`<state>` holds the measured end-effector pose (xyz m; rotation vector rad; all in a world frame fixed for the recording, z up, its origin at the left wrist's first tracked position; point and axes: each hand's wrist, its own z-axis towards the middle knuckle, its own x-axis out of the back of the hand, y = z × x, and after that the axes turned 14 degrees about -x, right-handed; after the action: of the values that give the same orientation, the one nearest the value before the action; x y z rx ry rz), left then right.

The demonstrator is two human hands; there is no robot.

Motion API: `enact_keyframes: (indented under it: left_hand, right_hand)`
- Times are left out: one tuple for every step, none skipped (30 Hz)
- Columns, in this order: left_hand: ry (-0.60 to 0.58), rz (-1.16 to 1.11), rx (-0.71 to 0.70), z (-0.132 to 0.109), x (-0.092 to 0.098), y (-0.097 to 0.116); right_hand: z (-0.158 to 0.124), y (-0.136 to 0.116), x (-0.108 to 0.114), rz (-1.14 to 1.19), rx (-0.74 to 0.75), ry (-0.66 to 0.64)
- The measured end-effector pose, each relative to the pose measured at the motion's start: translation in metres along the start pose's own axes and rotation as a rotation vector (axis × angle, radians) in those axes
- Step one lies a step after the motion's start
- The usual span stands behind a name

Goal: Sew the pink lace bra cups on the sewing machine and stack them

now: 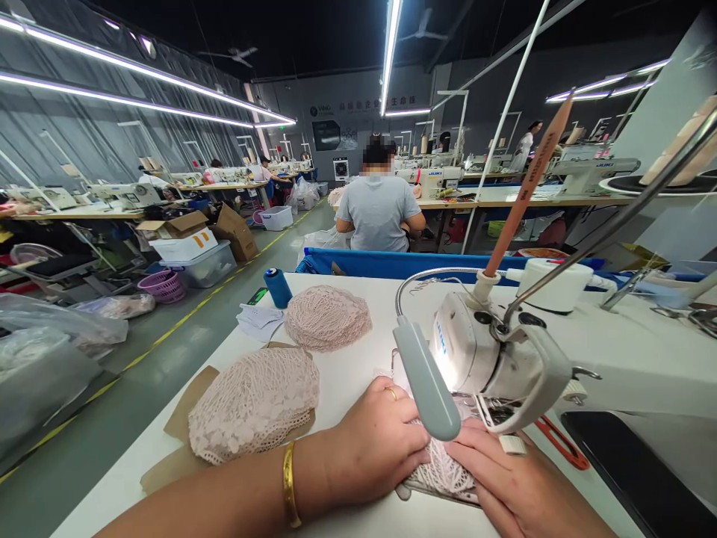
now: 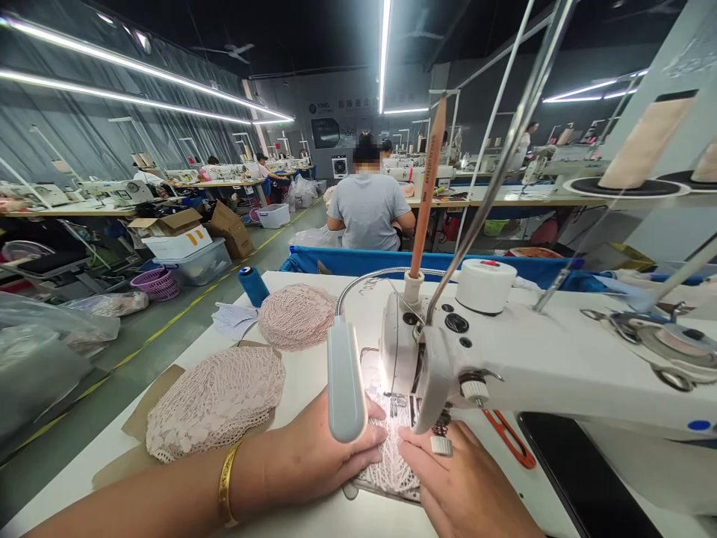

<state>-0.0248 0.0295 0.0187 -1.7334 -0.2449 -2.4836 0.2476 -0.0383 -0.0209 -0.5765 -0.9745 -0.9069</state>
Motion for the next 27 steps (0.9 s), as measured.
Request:
enact_keyframes:
  left_hand:
    - [0.004,0.01,0.007,0.001,0.0,-0.001]
    - [0.011,0.018,0.006,0.001,0.0,-0.002]
    - [0.016,0.018,-0.005,0.001,0.0,-0.002]
    - [0.017,0.005,-0.027,0.002,0.0,-0.002]
    - [0.015,-0.02,-0.06,0.002,0.0,-0.001]
    - [0.004,-0.051,-0.096,0.002,0.001,0.0]
    - [-0.011,-0.083,-0.129,0.002,0.002,0.002]
    - [-0.026,-0.109,-0.156,0.002,0.003,0.003]
    - [-0.039,-0.126,-0.171,0.002,0.004,0.005]
    - [-0.046,-0.131,-0.174,0.002,0.005,0.006]
    - [-0.051,-0.128,-0.17,0.002,0.006,0.006]
    - [-0.051,-0.119,-0.162,0.002,0.006,0.007]
    - [-0.049,-0.11,-0.157,0.002,0.006,0.007]
    - [-0.047,-0.098,-0.151,0.002,0.006,0.006]
    - [-0.048,-0.086,-0.146,0.003,0.006,0.005]
    - [-0.049,-0.077,-0.145,0.003,0.006,0.005]
    - [-0.046,-0.071,-0.143,0.003,0.005,0.003]
    - [-0.039,-0.065,-0.139,0.003,0.005,0.002]
    - [-0.032,-0.06,-0.136,0.003,0.004,0.0]
    - [-0.018,-0.054,-0.134,0.002,0.004,-0.001]
    - [-0.005,-0.047,-0.132,0.002,0.003,-0.003]
    - [0.007,-0.035,-0.129,0.001,0.001,-0.004]
    - [0.016,-0.023,-0.13,0.0,0.0,-0.005]
    - [0.019,-0.012,-0.131,0.0,-0.002,-0.006]
    - [0.021,-0.001,-0.131,-0.001,-0.003,-0.006]
    - [0.017,0.008,-0.133,-0.001,-0.003,-0.007]
    - [0.008,0.012,-0.137,-0.001,-0.004,-0.006]
  right_hand:
    - [-0.001,0.001,-0.002,-0.008,-0.004,0.005]
    - [-0.002,0.003,-0.002,-0.01,-0.005,0.005]
    - [-0.003,0.003,-0.002,-0.004,-0.001,0.004]
    - [-0.003,0.003,-0.001,0.012,0.006,-0.004]
    - [-0.002,0.003,0.001,0.04,0.02,-0.018]
    - [0.0,0.001,0.004,0.074,0.035,-0.042]
    - [0.002,0.0,0.007,0.108,0.045,-0.069]
    - [0.004,-0.002,0.011,0.137,0.047,-0.097]
    - [0.007,-0.004,0.014,0.158,0.045,-0.119]
    - [0.008,-0.005,0.016,0.168,0.038,-0.131]
    - [0.01,-0.006,0.018,0.167,0.032,-0.134]
    - [0.01,-0.007,0.019,0.158,0.025,-0.133]
    - [0.01,-0.007,0.02,0.147,0.019,-0.126]
    - [0.01,-0.007,0.019,0.136,0.018,-0.12]
    - [0.009,-0.007,0.019,0.123,0.017,-0.111]
    - [0.008,-0.006,0.017,0.108,0.017,-0.093]
    - [0.007,-0.006,0.015,0.089,0.018,-0.071]
    - [0.006,-0.006,0.013,0.066,0.017,-0.047]
    - [0.006,-0.005,0.011,0.043,0.019,-0.02]
    - [0.006,-0.005,0.009,0.021,0.019,0.004]
    - [0.006,-0.004,0.007,0.002,0.015,0.026]
    - [0.006,-0.004,0.006,-0.01,0.013,0.038]
    - [0.006,-0.004,0.005,-0.016,0.009,0.047]
    - [0.006,-0.004,0.005,-0.017,0.009,0.052]
    - [0.006,-0.004,0.005,-0.009,0.007,0.048]
    - [0.005,-0.004,0.006,0.005,0.008,0.038]
    - [0.005,-0.003,0.007,0.024,0.01,0.032]
